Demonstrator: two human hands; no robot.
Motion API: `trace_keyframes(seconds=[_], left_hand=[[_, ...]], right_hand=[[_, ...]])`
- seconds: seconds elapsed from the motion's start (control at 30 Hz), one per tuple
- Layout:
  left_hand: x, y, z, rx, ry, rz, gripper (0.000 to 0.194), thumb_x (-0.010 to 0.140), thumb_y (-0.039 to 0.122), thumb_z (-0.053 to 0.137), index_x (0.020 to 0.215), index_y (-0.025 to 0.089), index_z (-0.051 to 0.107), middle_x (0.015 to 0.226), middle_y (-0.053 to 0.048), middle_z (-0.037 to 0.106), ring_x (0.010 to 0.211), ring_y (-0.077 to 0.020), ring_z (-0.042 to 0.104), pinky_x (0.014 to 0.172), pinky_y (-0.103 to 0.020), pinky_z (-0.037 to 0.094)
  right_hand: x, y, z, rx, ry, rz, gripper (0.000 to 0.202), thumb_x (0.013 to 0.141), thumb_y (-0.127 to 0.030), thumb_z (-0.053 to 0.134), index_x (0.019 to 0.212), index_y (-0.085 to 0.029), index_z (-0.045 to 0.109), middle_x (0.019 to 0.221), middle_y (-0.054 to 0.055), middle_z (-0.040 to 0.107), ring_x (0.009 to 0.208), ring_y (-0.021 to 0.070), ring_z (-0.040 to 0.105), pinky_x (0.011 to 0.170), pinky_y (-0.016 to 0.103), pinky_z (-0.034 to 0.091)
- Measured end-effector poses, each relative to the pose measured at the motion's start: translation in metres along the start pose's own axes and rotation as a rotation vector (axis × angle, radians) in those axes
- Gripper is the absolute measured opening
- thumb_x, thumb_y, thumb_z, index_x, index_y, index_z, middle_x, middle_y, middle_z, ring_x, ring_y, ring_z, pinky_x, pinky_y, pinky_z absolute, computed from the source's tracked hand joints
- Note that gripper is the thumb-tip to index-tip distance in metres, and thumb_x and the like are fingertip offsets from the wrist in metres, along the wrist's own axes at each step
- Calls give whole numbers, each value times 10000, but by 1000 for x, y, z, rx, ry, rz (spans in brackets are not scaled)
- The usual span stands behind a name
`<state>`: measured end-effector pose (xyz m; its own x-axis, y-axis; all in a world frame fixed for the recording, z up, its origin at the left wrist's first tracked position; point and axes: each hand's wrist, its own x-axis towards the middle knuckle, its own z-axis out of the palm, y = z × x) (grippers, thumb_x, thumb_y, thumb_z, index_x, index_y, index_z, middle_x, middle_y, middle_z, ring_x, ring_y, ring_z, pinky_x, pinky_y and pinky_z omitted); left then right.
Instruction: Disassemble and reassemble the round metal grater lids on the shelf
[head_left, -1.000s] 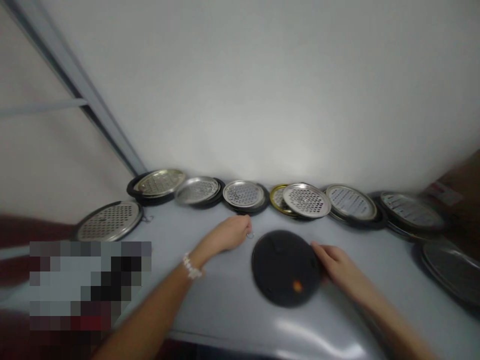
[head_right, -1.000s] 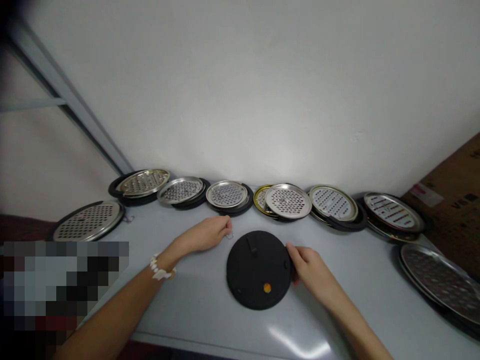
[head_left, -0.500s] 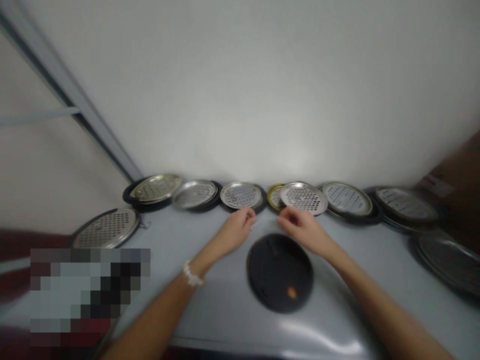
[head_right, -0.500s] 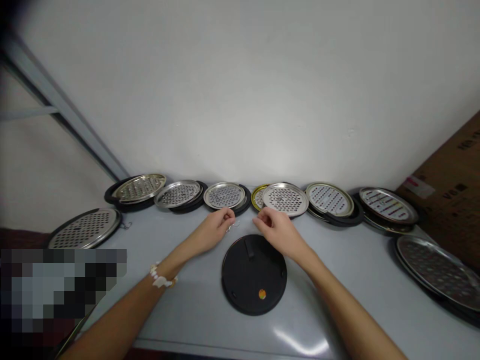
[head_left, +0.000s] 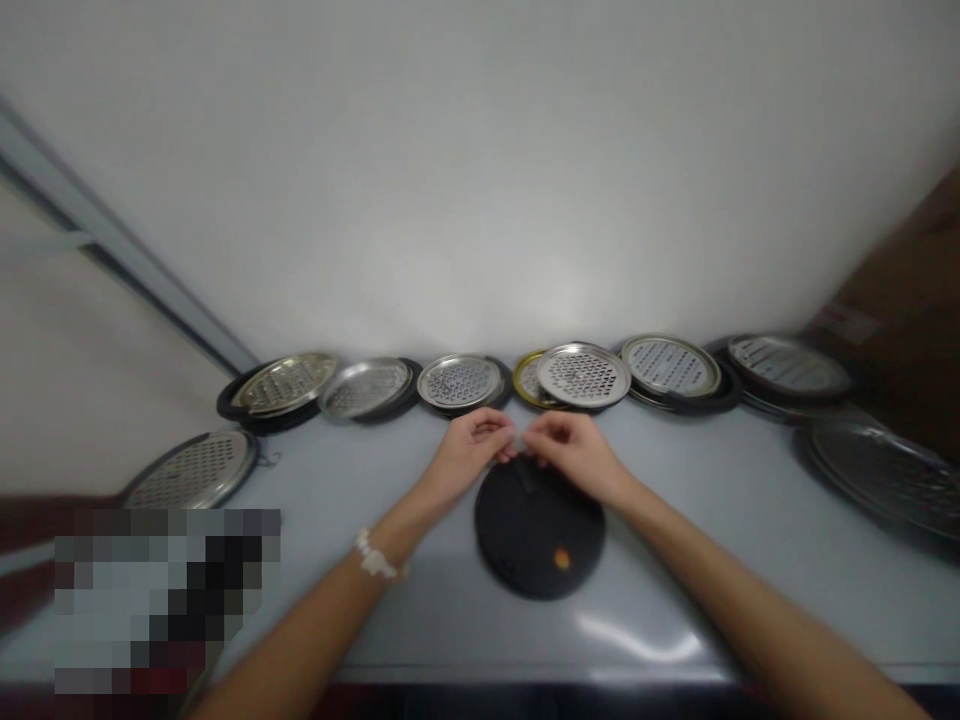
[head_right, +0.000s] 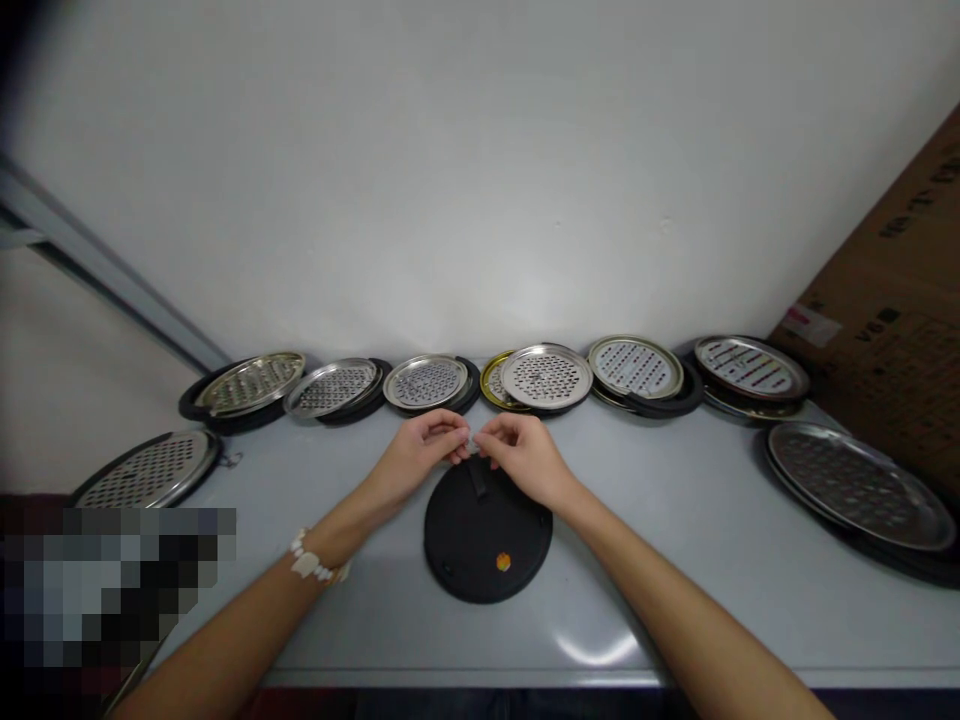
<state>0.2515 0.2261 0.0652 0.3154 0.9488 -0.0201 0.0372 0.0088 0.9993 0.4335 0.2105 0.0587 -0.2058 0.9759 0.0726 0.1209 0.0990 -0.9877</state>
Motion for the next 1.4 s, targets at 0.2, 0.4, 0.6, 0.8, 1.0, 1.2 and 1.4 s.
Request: trace_keyframes(seconds=[0.2, 0.4, 0.6, 0.8, 1.0, 1.2, 1.4], left_hand=[[-1, 0, -1, -189, 82, -96, 305, 661, 279, 854, 857, 136, 669, 743, -22, 712, 716, -126, 673, 714, -231, 529], [-4, -2, -2, -160, 104, -97, 269, 645, 261, 862, 768, 143, 655, 730, -14, 696, 702, -114, 642, 696, -224, 508], [-5, -3, -1, -125, 49, -101, 280, 645, 270, 861, 776, 145, 647, 751, -18, 706, 725, -127, 644, 697, -229, 476], [-8, -1, 2, -141, -64, -78, 365, 657, 250, 865, 939, 151, 655, 818, -26, 733, 770, -135, 664, 741, -238, 476], [-12, 6, 4, -174, -83, -52, 526, 724, 263, 821, 1203, 167, 626, 771, -4, 714, 640, -111, 621, 654, -230, 478], [-12, 6, 6, -139, -46, -25, 321, 745, 327, 808, 974, 144, 677, 775, -41, 750, 638, -120, 644, 628, -227, 485], [-12, 6, 7, -80, -8, 20, 259, 753, 340, 806, 846, 149, 659, 717, -24, 734, 625, -118, 643, 621, -222, 494]], right_hand=[[-1, -2, -7, 22, 59, -11, 248, 754, -406, 747, 739, -175, 659, 604, -11, 635, 523, 115, 555, 514, 241, 427], [0, -4, -8, 208, 4, 74, 304, 742, -446, 766, 711, -163, 659, 623, 2, 658, 513, 103, 565, 487, 225, 402], [-2, -2, -4, 479, -51, 134, 308, 700, -433, 829, 729, -152, 704, 725, 34, 715, 618, 117, 636, 580, 229, 458], [-2, -1, -4, 566, -43, 140, 293, 669, -399, 874, 748, -158, 728, 748, 31, 716, 674, 122, 634, 655, 244, 488], [-3, 0, -1, 500, -6, 81, 319, 658, -427, 876, 766, -173, 716, 707, 6, 701, 668, 134, 626, 677, 267, 488], [-5, 0, -1, 417, -39, 43, 286, 704, -413, 848, 799, -168, 734, 742, 6, 719, 692, 125, 626, 716, 268, 486], [-5, -1, 0, 421, -23, 51, 308, 667, -377, 872, 828, -171, 710, 749, -9, 707, 680, 118, 633, 709, 268, 498]])
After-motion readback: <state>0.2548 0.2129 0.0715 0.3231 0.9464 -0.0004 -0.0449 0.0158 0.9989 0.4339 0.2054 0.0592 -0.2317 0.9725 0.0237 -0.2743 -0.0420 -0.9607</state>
